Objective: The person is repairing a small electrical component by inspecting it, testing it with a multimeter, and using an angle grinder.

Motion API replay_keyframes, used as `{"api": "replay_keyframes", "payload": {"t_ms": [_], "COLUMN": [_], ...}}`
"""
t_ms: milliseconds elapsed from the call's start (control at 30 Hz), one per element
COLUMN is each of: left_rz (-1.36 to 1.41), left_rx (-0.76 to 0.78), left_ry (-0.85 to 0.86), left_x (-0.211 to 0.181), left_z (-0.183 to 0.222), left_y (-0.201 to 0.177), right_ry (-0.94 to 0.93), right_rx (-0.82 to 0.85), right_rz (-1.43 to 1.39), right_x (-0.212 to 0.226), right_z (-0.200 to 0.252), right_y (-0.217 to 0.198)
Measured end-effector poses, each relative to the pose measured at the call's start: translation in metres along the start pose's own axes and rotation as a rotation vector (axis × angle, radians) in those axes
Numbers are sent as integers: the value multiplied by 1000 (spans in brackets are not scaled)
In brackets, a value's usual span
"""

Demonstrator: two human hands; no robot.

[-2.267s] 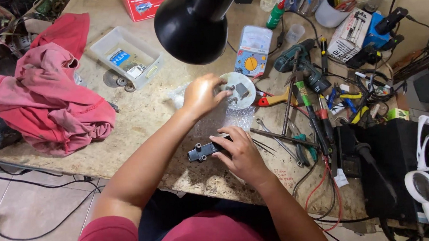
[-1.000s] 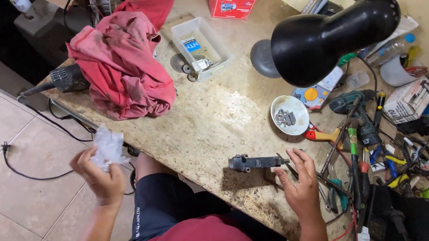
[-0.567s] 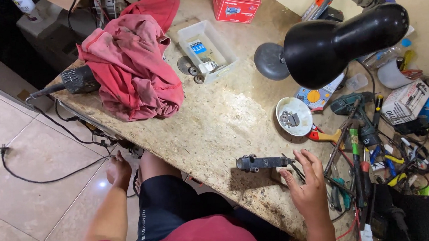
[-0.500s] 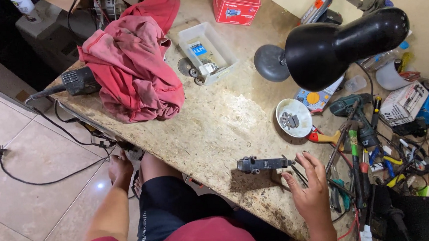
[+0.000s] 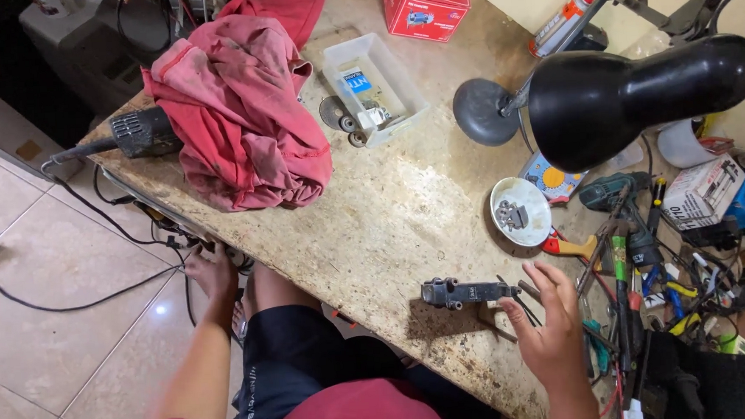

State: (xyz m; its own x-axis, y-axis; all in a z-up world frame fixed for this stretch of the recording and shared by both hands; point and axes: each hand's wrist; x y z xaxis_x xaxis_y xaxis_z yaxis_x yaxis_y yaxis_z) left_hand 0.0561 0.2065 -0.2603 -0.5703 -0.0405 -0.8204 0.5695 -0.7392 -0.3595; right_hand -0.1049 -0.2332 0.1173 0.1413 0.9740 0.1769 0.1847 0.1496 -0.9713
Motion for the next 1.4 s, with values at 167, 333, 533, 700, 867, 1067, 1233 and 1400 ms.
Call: {"api": "replay_keyframes", "payload": {"t_ms": [167,333,533,700,867,1067,1233,1400], "left_rz": [294,258,195,39,20,2,-35,-25], "left_rx": [-251,-374,-201,-117,-108,-92,-94,-94], "left_ry": [447,1132,1581,1470,1467,1447,1446,1427], "left_x": [-32,-124,-195,-198,-199,-201,-206,-205], "left_z": [59,124,150,152,150,151,156,155], "left_y": [-33,-62,-28,-30,-29,-32,-34,-33], "right_ry": [-374,-492,-439,-485,-443,-725,-762,-575], "right_rx": [-41,83,21,-123,-186,-239,-71,161], "right_rz": [-51,31,292,526,580,356,196,112], "right_x": [31,79,129,124,85,123,163,170], "right_z": [-85,-183,-253,-275,-302,-301,-307,-336], "right_y": [-1,50,112,128,132,159,196,221]}}
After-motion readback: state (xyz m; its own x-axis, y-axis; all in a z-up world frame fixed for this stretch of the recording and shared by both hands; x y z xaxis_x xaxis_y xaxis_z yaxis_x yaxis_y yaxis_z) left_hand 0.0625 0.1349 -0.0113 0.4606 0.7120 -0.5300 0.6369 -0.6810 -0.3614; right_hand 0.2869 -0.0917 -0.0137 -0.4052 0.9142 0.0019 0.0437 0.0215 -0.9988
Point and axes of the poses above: each hand's wrist, its own z-axis away from the middle knuckle, its own y-axis out of the palm, x = y × z, and after that the axes turned 11 degrees about z, right-handed
